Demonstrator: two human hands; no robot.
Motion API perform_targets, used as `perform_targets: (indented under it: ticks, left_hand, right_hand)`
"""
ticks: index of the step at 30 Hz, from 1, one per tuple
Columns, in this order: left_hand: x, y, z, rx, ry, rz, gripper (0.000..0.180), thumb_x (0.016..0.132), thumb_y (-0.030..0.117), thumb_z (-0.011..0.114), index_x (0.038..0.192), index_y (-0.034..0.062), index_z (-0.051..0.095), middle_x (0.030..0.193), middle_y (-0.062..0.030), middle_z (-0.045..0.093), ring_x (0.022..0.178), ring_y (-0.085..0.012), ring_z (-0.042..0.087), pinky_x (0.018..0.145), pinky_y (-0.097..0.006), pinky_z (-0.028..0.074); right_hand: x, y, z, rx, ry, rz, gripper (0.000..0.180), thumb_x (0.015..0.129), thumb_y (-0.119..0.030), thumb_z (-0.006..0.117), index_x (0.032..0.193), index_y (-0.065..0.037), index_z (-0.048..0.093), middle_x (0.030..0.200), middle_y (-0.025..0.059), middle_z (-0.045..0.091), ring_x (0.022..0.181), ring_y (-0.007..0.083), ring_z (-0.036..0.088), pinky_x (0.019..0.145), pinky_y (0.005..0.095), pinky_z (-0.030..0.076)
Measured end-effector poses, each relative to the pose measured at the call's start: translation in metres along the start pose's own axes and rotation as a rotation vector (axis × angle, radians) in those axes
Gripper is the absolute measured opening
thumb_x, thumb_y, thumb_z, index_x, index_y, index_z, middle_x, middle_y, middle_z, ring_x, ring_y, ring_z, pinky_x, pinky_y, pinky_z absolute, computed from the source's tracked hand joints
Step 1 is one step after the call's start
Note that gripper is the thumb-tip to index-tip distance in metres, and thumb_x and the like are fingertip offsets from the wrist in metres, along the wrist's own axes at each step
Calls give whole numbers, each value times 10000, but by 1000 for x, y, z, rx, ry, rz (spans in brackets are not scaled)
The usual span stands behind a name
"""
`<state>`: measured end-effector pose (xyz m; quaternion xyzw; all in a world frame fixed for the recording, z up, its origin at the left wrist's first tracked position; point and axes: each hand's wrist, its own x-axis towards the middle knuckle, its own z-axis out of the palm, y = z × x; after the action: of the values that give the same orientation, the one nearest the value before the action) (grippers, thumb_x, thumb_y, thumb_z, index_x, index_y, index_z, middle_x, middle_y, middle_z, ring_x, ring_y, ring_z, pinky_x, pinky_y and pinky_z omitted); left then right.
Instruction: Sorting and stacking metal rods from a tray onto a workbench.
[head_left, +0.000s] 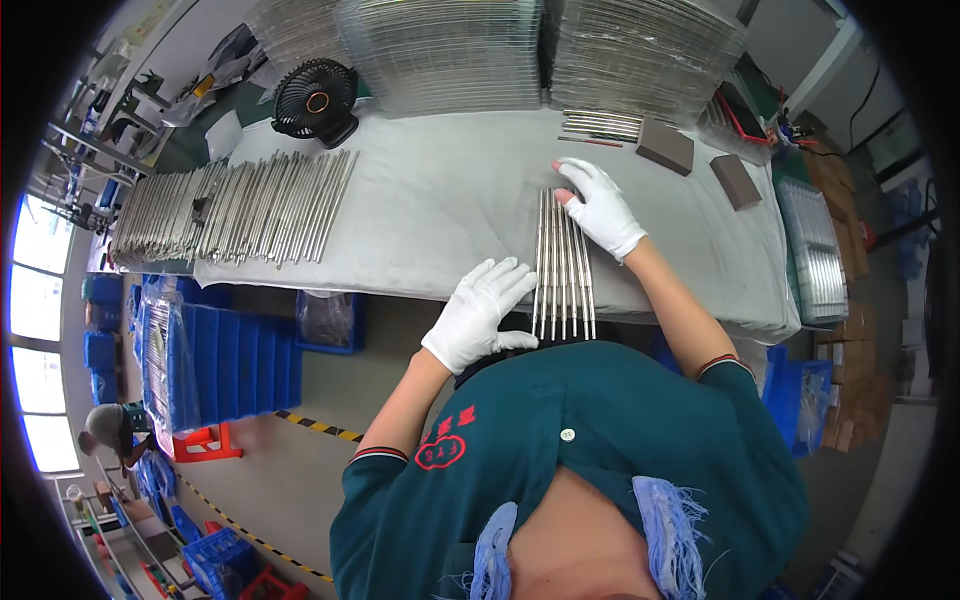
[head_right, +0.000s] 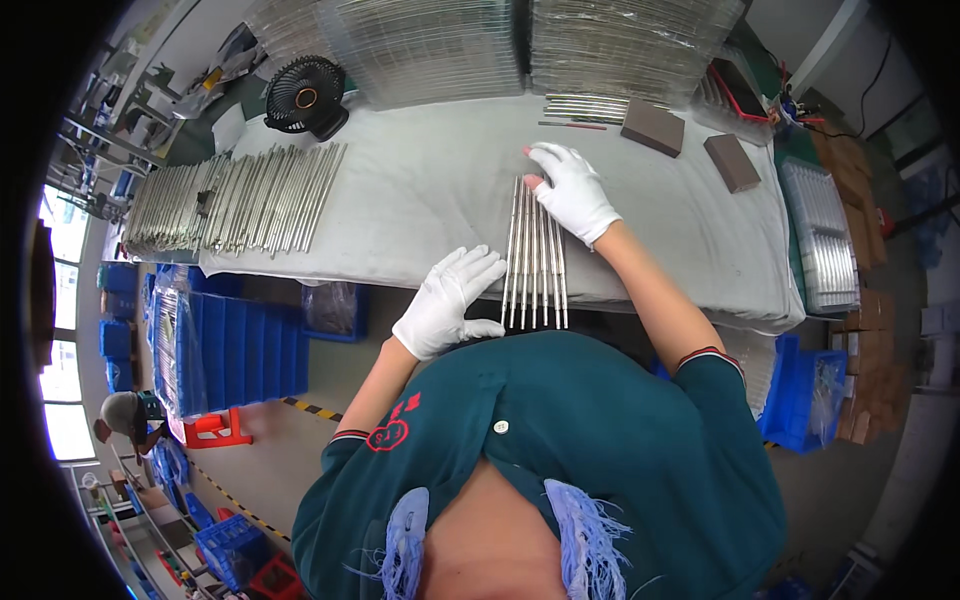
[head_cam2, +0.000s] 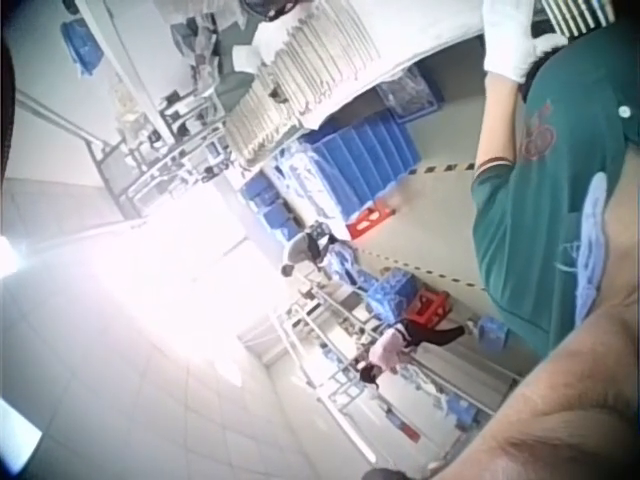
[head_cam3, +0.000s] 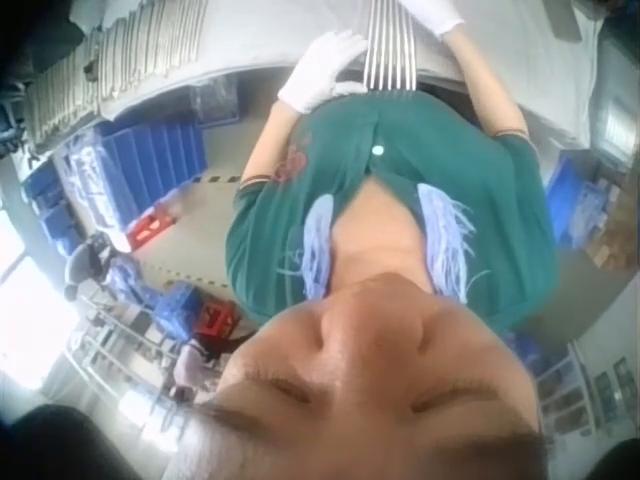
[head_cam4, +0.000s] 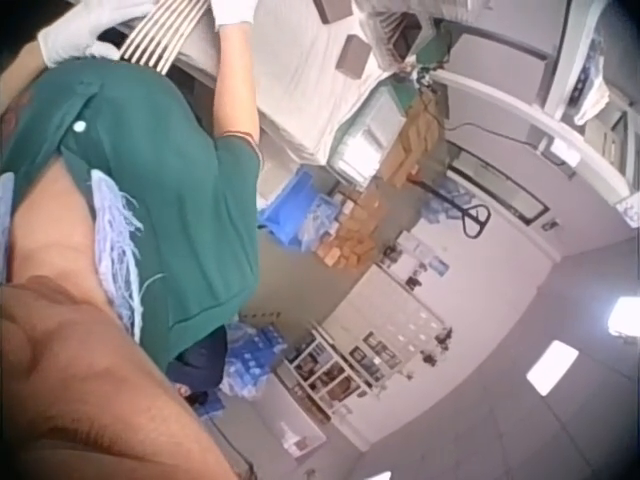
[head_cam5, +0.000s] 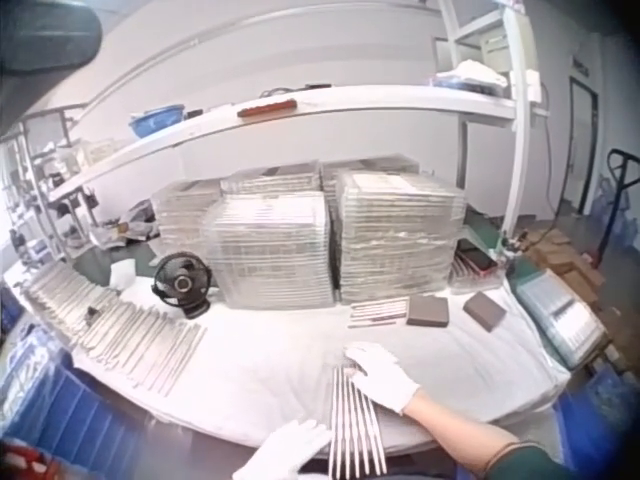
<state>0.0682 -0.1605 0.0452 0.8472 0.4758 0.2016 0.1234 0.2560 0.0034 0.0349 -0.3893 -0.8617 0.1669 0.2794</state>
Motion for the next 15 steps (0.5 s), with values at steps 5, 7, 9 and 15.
perform_targets:
  ticks: [5, 7, 9, 15]
  left_hand:
    - [7, 2, 0, 153, -24, -43, 803, 576, 417, 710, 1240, 76, 414, 1250, -154, 435, 1184, -297, 390, 1008, -436, 267]
    - [25, 7, 10, 165, 21, -1, 775, 565, 322, 717, 1237, 84, 416, 1219, -164, 448, 1161, -312, 405, 1001, -435, 280]
    - [40, 8, 21, 209, 74, 42, 641, 598, 218, 658, 1196, 109, 454, 1180, -174, 455, 1127, -318, 423, 964, -433, 322]
    - [66, 11, 17, 122, 184, 422, 400, 647, 202, 570, 1046, 170, 544, 1064, -154, 477, 986, -307, 475, 833, -407, 388]
  right_hand:
    - [-45, -6, -69, -109, -623, -133, 859, 615, -300, 728, 1329, -92, 299, 1349, 169, 301, 1262, 332, 265, 1045, 402, 240]
    - [-74, -19, -62, -261, -603, -171, 915, 562, -324, 755, 1322, -88, 303, 1349, 201, 282, 1251, 365, 269, 1039, 427, 232]
    - [-91, -37, -43, -364, -473, -152, 911, 566, -369, 742, 1316, -79, 315, 1325, 220, 297, 1243, 372, 275, 1044, 472, 182]
    - [-90, -40, -30, -213, -287, -177, 838, 662, -533, 610, 1286, -45, 338, 1316, 235, 302, 1221, 414, 284, 1024, 501, 197]
